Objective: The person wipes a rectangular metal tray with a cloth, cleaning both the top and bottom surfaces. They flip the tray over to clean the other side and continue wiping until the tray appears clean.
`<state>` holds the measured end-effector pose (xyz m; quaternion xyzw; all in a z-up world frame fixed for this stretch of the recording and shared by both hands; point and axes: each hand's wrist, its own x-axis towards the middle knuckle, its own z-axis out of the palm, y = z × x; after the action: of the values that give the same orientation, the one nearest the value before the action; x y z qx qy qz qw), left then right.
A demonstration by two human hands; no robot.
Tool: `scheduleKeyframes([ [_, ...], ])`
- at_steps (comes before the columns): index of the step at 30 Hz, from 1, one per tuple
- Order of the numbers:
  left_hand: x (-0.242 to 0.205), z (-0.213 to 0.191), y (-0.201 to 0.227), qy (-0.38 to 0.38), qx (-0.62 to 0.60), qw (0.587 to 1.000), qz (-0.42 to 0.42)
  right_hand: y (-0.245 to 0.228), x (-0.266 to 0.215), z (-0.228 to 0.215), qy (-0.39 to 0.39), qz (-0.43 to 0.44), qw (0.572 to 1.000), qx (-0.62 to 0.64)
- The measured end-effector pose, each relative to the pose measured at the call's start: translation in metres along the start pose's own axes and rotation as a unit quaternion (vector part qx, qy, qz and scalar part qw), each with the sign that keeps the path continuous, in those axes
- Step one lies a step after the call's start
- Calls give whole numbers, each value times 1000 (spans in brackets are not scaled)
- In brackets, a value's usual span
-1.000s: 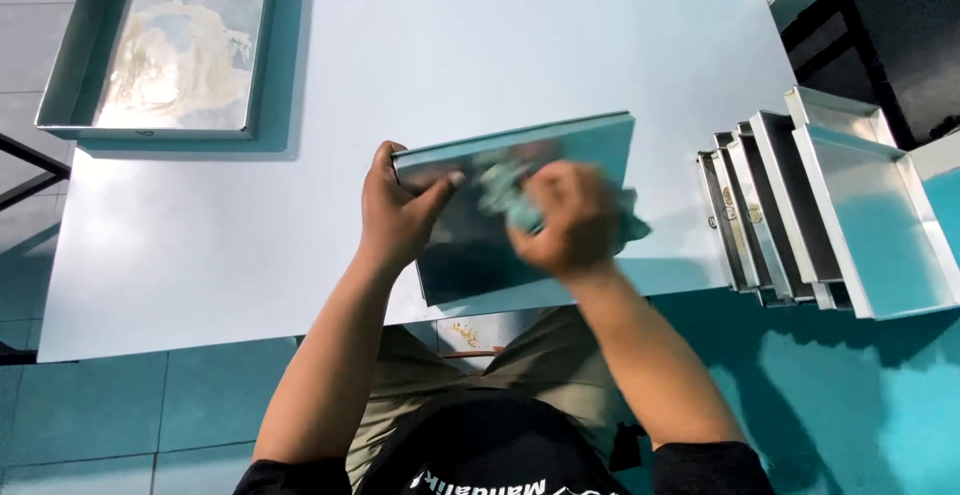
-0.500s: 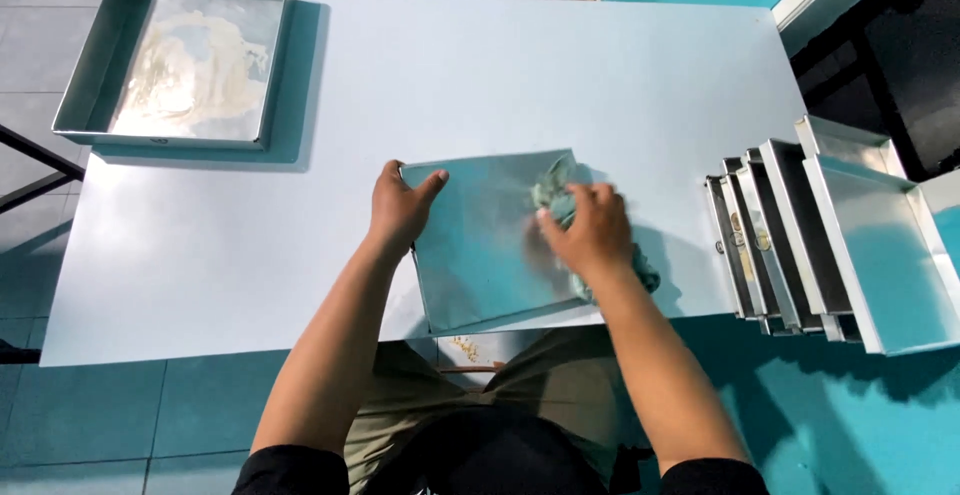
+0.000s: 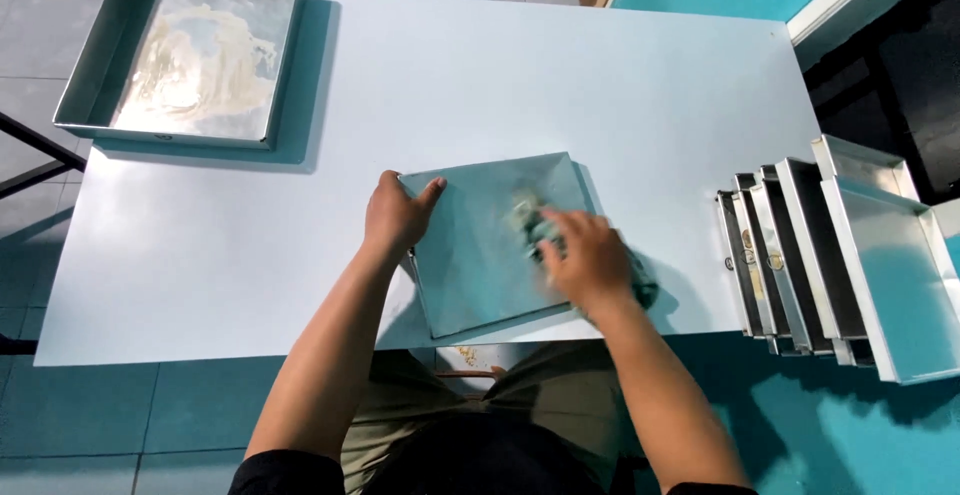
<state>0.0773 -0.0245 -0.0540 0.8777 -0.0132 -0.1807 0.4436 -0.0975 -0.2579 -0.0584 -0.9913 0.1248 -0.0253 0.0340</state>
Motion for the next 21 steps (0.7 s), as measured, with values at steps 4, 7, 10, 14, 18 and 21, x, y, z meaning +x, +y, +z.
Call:
scheduleKeyframes([
  [4,-8,3,4,-15,102,995,16,1,3,-4,-12,83,996,8],
  [7,-12,16,-13,59,204,971,108,-7,-1,2,39,73,997,8],
  [10,-59,8,-16,190,244,918,247,-7,1,8,57,86,994,20],
  [14,-124,20,-39,114,242,918,293,-7,0,10,76,92,993,26],
  [18,-140,54,-91,134,189,899,371,-10,-3,29,131,74,988,32],
  [21,-138,52,-90,167,168,883,406,-46,-13,20,43,69,996,40],
])
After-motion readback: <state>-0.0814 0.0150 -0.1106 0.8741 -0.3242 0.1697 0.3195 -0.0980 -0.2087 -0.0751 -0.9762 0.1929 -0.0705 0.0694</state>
